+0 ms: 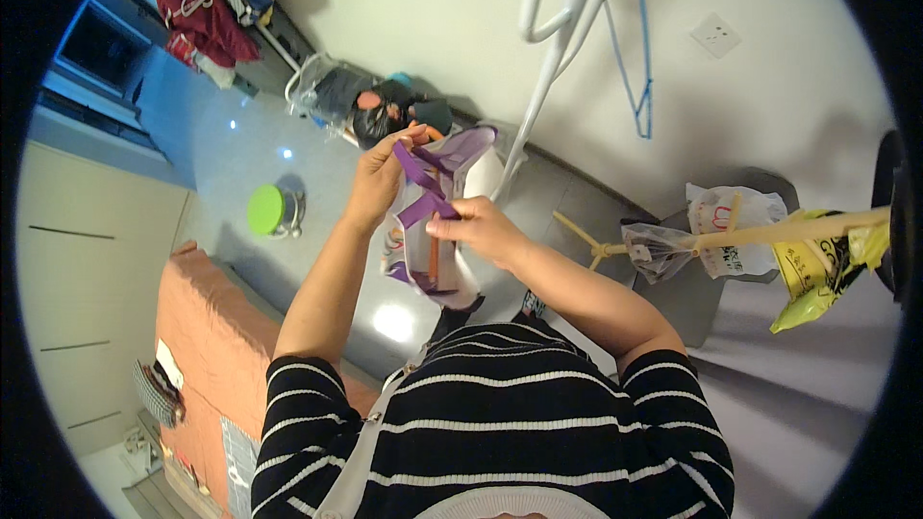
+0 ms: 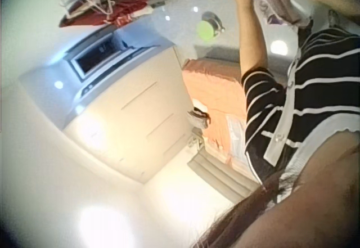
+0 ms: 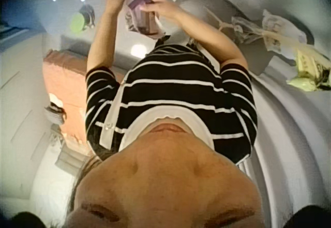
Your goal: The person folds a white t-shirt and a black puffer jacket on a bed, then places the jacket on a sofa. They retrieve a pair of socks from a plastic bag hanging on a coat rack, fold them, and return them to the bag. Finally, they fold a maroon jacket on the bed and place it in a closet.
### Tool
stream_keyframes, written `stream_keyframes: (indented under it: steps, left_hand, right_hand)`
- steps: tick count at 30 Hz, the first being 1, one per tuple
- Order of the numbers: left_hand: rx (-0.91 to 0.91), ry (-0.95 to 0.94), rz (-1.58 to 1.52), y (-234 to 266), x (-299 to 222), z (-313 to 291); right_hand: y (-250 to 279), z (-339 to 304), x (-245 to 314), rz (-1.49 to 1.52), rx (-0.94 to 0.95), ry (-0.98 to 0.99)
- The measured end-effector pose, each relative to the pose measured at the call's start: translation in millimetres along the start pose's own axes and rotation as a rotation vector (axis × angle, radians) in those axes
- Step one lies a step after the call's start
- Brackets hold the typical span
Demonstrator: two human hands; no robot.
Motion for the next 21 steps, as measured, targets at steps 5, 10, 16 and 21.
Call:
stream_keyframes:
  steps: [5, 10, 16, 21]
  left_hand:
    - [-0.038, 0.38, 0.046, -3.8, 64.3, -29.7]
    - [-0.212, 0.56, -0.268, -18.3, 92.2, -51.6]
    - [-0.443, 0.412, -0.107, -34.1, 99.6, -77.2]
    - [0.096, 0.394, 0.242, -75.5, 103.4, -77.8]
  right_hand:
    - [19.0, 11.6, -28.6, 0.259, -0.13, -0.114]
    - [46.8, -6.1, -31.8, 0.09, -0.146, -0.171]
    - [84.0, -37.3, 1.0, -0.112, -0.133, -0.172]
    - [95.7, -44.9, 29.8, 0.038, -0.178, -0.038]
Point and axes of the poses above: each hand's wrist, its own z-axis towards the middle knuckle, its own y-axis out of the back of the hand, x = y × z, the point moved 7 cm from there along z, towards the middle knuckle, and after that the axes turned 5 degrees about z, right-handed, at the moved point
